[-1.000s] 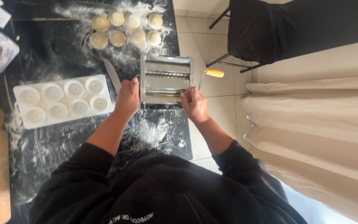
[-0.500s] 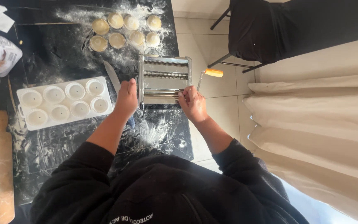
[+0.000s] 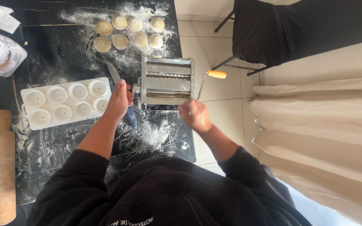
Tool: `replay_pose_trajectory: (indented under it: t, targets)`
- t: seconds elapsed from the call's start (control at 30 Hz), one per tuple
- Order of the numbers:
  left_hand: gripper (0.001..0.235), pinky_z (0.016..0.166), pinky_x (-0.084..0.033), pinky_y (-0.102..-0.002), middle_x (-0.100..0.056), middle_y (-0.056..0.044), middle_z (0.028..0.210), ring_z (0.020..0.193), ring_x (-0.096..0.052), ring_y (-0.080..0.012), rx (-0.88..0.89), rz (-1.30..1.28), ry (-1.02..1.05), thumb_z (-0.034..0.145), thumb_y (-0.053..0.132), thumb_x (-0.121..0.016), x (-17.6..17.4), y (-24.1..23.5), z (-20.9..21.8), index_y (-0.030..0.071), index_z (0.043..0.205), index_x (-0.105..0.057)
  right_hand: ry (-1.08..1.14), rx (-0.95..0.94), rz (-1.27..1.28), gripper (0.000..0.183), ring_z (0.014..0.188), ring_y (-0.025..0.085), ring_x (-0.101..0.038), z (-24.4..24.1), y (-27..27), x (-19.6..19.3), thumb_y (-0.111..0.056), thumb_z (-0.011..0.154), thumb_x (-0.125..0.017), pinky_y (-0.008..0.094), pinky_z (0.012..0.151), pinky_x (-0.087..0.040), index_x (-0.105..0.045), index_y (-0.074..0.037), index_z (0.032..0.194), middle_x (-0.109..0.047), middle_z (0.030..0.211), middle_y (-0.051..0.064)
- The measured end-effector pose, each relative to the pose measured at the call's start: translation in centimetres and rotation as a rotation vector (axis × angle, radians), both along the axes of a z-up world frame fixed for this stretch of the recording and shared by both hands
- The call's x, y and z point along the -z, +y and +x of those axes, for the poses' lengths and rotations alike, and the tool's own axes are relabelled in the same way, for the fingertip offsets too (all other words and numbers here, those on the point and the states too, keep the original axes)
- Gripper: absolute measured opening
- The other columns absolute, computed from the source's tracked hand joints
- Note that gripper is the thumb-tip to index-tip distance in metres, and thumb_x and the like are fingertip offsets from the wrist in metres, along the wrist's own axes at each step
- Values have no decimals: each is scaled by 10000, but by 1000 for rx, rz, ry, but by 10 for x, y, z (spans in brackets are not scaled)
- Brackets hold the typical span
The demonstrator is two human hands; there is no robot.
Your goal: Rolling dough manually and using a pasta machine to create thin sheets for food preparation.
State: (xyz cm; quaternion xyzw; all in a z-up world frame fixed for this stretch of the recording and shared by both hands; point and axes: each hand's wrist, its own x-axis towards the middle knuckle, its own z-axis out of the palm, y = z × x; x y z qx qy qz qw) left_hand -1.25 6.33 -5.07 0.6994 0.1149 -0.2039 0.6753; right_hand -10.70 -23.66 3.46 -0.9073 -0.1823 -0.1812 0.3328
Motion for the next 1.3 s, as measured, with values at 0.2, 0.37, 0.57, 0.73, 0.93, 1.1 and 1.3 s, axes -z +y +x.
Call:
replay_pose_trajectory:
  t: [0.2,0.37,0.57,0.73,0.93,1.1,1.3]
  targets:
    - [345,797,-528,-379,-690,-60,957,870,-674,-201,241,355,-115,1068,343,-472,-12,13,-48,32,1163,-585,111,-319,-175,192,890,253,-708,-46,38,24,-214,956,-746,398,791,-622,-669,-109,1098,-686,943,62]
    - [214,952,-533,-420,-690,-110,1122,1067,-670,-288,598,733,-509,977,284,-632,-25,-9,-92,91,1066,-650,329,-136,-281,400,949,314,-687,-44,44,47,-236,934,-727,412,795,-591,-631,-101,1298,-679,1120,168]
    - [561,1138,-375,-472,-588,-201,1305,1253,-551,-379,725,916,-1034,869,282,-714,-14,-23,-96,10,1338,-568,494,-82,-519,609,1029,342,-658,-26,59,50,-182,895,-717,458,864,-576,-525,-151,1472,-607,1115,189]
    - [580,1208,-332,-493,-576,-193,1273,1241,-539,-368,805,913,-917,889,275,-730,-23,-33,-91,7,1373,-553,433,-52,-469,553,1109,299,-670,-34,47,77,-117,891,-714,423,885,-586,-544,-81,1416,-629,1178,101]
    - [504,1148,-399,-451,-622,-143,1317,1241,-579,-318,734,798,-994,855,204,-761,-14,-26,-94,19,1292,-591,180,-162,-271,414,896,273,-677,-58,46,46,-50,865,-745,397,787,-580,-671,-11,1270,-637,1379,100]
    - [525,1062,-492,-453,-668,-224,1236,1184,-641,-354,479,476,-1009,834,235,-816,-47,-28,-95,-66,1206,-598,90,-223,-210,311,927,202,-692,-74,43,-2,-82,876,-816,335,805,-606,-733,-67,1176,-708,1256,27]
    - [179,770,-581,-396,-749,-124,961,869,-736,-285,560,337,-794,878,142,-787,-79,-36,-89,19,978,-705,35,-216,82,308,1009,224,-719,-45,28,-73,-62,861,-854,370,894,-568,-711,-66,1134,-740,1148,36]
